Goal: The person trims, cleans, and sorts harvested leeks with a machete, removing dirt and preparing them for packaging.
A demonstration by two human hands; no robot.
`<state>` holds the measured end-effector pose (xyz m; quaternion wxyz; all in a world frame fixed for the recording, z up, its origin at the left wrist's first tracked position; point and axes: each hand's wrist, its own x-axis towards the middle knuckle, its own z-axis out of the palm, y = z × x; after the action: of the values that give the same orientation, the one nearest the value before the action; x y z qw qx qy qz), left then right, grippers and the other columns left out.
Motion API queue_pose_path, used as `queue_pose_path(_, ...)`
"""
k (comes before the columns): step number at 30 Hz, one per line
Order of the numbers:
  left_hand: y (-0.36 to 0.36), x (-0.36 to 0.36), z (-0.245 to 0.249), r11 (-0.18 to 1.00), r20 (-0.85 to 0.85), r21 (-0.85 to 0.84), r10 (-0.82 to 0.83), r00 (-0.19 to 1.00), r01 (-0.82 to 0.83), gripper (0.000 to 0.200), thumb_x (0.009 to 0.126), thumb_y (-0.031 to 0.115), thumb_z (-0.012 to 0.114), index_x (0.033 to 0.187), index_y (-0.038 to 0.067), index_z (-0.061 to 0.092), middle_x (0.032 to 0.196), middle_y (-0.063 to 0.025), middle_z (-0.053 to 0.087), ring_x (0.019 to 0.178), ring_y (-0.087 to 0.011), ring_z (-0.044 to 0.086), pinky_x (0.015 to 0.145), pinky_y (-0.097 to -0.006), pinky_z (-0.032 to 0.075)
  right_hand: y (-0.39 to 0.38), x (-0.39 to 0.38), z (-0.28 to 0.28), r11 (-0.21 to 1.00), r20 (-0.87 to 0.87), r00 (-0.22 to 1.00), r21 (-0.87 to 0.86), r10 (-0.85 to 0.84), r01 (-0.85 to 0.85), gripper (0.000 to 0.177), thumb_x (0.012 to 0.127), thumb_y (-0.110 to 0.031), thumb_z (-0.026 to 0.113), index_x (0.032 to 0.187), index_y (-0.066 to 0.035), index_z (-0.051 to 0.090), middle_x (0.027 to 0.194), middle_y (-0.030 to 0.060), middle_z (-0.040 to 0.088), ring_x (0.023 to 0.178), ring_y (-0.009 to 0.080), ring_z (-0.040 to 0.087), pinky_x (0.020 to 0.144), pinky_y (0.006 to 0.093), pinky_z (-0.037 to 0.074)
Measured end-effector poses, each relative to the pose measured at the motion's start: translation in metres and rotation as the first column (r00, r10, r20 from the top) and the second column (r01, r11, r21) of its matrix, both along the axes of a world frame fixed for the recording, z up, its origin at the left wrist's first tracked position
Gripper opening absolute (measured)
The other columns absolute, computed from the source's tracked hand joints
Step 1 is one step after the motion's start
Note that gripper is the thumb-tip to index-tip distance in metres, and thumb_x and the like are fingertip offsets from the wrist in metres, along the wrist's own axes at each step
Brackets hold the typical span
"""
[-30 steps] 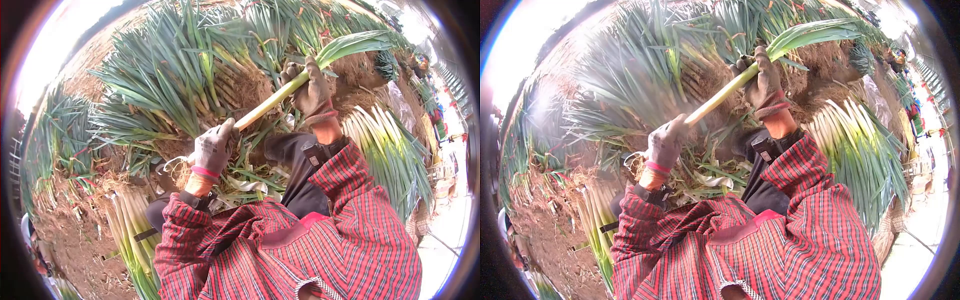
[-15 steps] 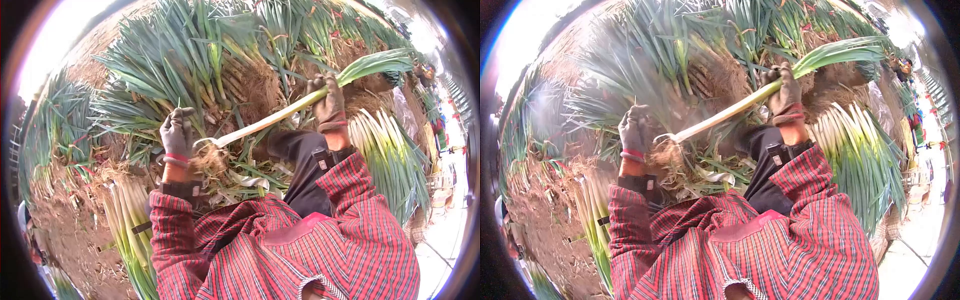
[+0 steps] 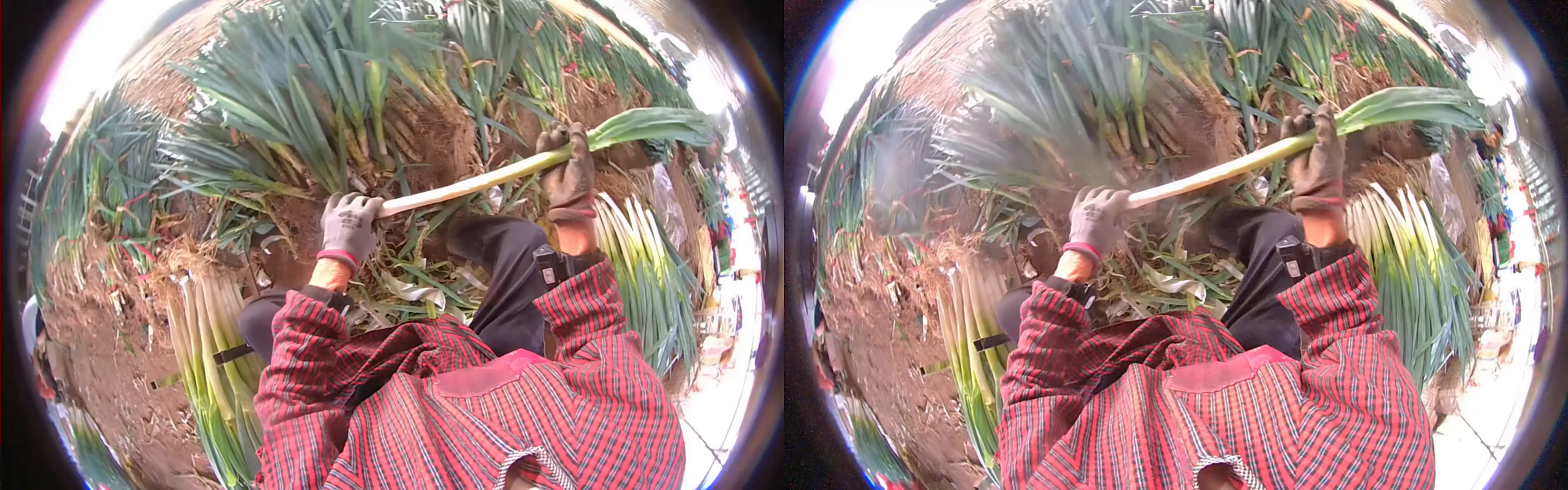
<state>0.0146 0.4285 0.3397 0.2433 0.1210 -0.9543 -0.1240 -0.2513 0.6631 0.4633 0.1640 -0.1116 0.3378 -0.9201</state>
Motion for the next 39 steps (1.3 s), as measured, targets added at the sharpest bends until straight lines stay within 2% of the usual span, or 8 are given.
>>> queue_pose_path(3,-0.016,-0.002,-0.037,0.959,0.719,-0.178,0.279,0.636,-0.220,0.036,0.082,0.033,0.063,0.115,0.018,0.067,0.110,-0.0023,0.069,0.112,-0.0251,0.060,0.103,-0.0482,0.035,0.005,-0.007,0.001,0.977,-0.606,0.792,0.119,-0.070,0.177,0.014,0.097,-0.018,0.056,0.105,-0.007,0.061,0.090,0.0012,0.058,0.077,0.0119,0.057,0.076,0.0287,0.050)
queue_pose_path(7,0.002,0.035,0.018,0.866,0.848,0.017,0.251,0.466,-0.499,0.050,0.074,0.030,0.069,0.121,0.015,0.063,0.119,-0.0087,0.063,0.117,-0.0314,0.056,0.101,-0.0482,0.038,-0.034,-0.017,0.043,0.946,-0.529,0.849,0.261,-0.026,0.191,0.038,0.102,-0.031,0.046,0.122,-0.001,0.058,0.098,0.0013,0.058,0.085,0.0092,0.056,0.078,0.0280,0.049)
queue_pose_path(9,0.022,0.044,0.036,0.936,0.212,-0.107,0.350,0.912,-0.335,0.035,0.074,0.023,0.064,0.107,0.010,0.062,0.098,-0.0062,0.063,0.099,-0.0256,0.061,0.089,-0.0420,0.046,-0.085,0.000,0.043,0.921,-0.690,0.708,0.358,0.149,0.155,0.033,0.098,-0.023,0.053,0.121,-0.001,0.060,0.097,0.0012,0.062,0.079,0.0077,0.057,0.071,0.0256,0.050)
queue_pose_path(12,0.039,0.066,0.141,0.935,-0.401,-0.318,0.014,0.916,-0.154,0.027,0.077,0.018,0.059,0.103,0.011,0.061,0.107,-0.0090,0.061,0.106,-0.0243,0.057,0.086,-0.0394,0.046,-0.165,0.033,0.043,0.846,-0.779,0.491,0.514,0.391,0.141,0.028,0.089,-0.009,0.062,0.116,-0.003,0.063,0.093,0.0000,0.066,0.071,0.0078,0.059,0.062,0.0241,0.051)
queue_pose_path(17,0.027,0.193,0.265,0.757,-0.204,-0.498,0.373,0.905,-0.424,0.040,0.073,0.020,0.067,0.113,0.018,0.061,0.116,-0.0050,0.056,0.119,-0.0246,0.048,0.109,-0.0448,0.034,-0.255,0.253,0.069,0.917,-0.913,-0.089,0.390,0.397,0.088,0.021,0.081,-0.017,0.066,0.101,-0.010,0.064,0.086,0.0012,0.065,0.074,0.0162,0.064,0.064,0.0301,0.053)
queue_pose_path(22,0.074,0.354,0.321,0.416,0.459,-0.512,0.872,0.170,-0.752,0.077,0.065,0.031,0.079,0.133,0.009,0.051,0.114,-0.0161,0.062,0.110,-0.0315,0.058,0.098,-0.0455,0.043,-0.271,0.445,0.084,0.900,-0.906,-0.390,0.301,0.167,-0.314,0.019,0.074,-0.028,0.070,0.091,-0.021,0.065,0.078,-0.0007,0.063,0.075,0.0192,0.066,0.061,0.0363,0.054)
queue_pose_path(26,0.115,0.439,0.267,0.215,0.525,-0.336,0.851,0.007,-0.917,0.075,0.068,0.044,0.077,0.126,0.005,0.049,0.088,-0.0173,0.068,0.075,-0.0333,0.067,0.067,-0.0434,0.052,-0.278,0.552,0.041,0.892,-0.917,-0.376,0.056,-0.131,-0.449,0.021,0.066,-0.034,0.076,0.083,-0.024,0.067,0.083,-0.0013,0.063,0.085,0.0206,0.063,0.074,0.0366,0.052)
queue_pose_path(39,0.072,0.538,0.090,0.219,0.825,0.017,0.548,0.137,-0.976,0.094,0.078,0.064,0.063,0.140,-0.001,0.037,0.117,-0.0262,0.061,0.105,-0.0406,0.061,0.091,-0.0445,0.048,-0.303,0.608,-0.108,0.564,-0.416,-0.782,0.819,0.464,-0.101,0.042,0.075,-0.023,0.069,0.115,-0.014,0.064,0.121,0.0045,0.061,0.120,0.0241,0.052,0.104,0.0414,0.040)
